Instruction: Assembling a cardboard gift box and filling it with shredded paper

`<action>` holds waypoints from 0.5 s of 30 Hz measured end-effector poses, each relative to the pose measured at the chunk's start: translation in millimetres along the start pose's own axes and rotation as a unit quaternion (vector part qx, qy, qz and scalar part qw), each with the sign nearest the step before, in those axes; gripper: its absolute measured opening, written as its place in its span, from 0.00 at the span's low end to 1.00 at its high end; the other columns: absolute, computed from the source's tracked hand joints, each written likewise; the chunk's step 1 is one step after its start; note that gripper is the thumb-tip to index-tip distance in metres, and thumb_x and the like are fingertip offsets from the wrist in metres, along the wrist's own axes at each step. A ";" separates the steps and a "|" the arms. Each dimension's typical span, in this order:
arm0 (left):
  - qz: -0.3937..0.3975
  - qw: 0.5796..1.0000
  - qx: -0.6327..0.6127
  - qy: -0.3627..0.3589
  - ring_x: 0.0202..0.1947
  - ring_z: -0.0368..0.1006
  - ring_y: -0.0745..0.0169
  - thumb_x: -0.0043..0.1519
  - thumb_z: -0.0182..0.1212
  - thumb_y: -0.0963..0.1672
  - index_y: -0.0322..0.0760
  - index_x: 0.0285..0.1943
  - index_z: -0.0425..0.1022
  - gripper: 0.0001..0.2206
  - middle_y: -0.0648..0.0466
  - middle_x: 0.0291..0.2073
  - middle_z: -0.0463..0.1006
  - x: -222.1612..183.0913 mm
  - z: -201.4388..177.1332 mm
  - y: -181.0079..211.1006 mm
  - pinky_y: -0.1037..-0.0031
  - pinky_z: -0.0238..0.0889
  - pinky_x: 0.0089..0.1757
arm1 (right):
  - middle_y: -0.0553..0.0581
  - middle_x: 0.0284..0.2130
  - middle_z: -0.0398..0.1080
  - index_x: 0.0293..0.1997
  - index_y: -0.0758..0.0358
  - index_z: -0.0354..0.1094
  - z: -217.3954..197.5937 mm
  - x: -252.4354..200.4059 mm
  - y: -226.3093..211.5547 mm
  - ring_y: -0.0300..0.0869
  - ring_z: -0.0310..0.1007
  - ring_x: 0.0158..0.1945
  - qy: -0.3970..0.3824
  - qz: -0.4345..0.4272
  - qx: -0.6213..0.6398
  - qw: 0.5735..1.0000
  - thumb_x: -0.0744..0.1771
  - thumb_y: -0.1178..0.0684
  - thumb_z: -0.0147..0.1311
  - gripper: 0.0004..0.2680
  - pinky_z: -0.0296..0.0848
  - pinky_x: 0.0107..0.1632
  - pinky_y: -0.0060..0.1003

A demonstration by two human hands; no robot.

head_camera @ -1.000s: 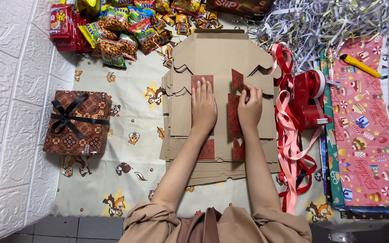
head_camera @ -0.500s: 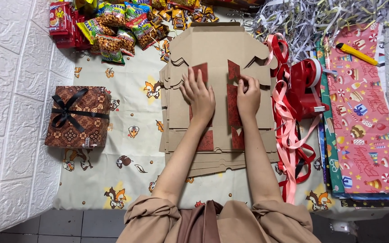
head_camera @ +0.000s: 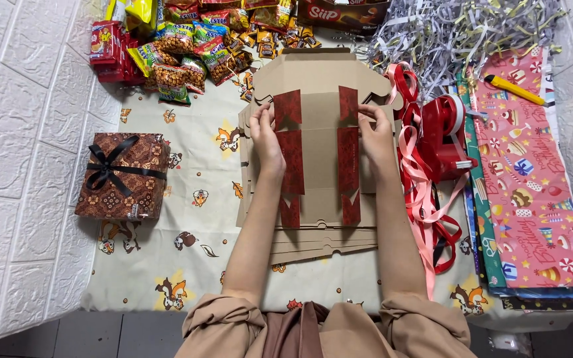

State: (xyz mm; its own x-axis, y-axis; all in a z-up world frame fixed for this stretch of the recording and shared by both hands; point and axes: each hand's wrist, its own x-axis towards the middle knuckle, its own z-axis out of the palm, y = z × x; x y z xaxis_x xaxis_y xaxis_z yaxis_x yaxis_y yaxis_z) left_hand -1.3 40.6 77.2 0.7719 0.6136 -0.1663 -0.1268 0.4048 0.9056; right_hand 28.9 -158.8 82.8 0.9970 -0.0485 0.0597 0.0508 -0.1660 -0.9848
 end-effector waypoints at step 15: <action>0.276 0.925 0.193 -0.178 0.42 0.68 0.70 0.67 0.45 0.38 0.50 0.73 0.44 0.26 0.52 0.63 0.66 -19.5 10.2 75.6 0.73 0.63 0.49 | 0.58 0.58 0.61 0.69 0.53 0.45 -1.0 2.9 -47.7 0.41 0.66 0.55 -0.058 -0.171 0.169 0.969 0.70 0.62 0.47 0.20 0.72 0.55 0.36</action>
State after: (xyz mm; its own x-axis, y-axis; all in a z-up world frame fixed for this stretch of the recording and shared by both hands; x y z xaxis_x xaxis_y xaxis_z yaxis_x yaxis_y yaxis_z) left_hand -19.6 52.3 152.9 0.8204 0.3645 0.4406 -0.3851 -0.2174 0.8969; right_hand 29.3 -152.0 130.2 0.9175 0.0667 0.3921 0.3754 0.1807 -0.9091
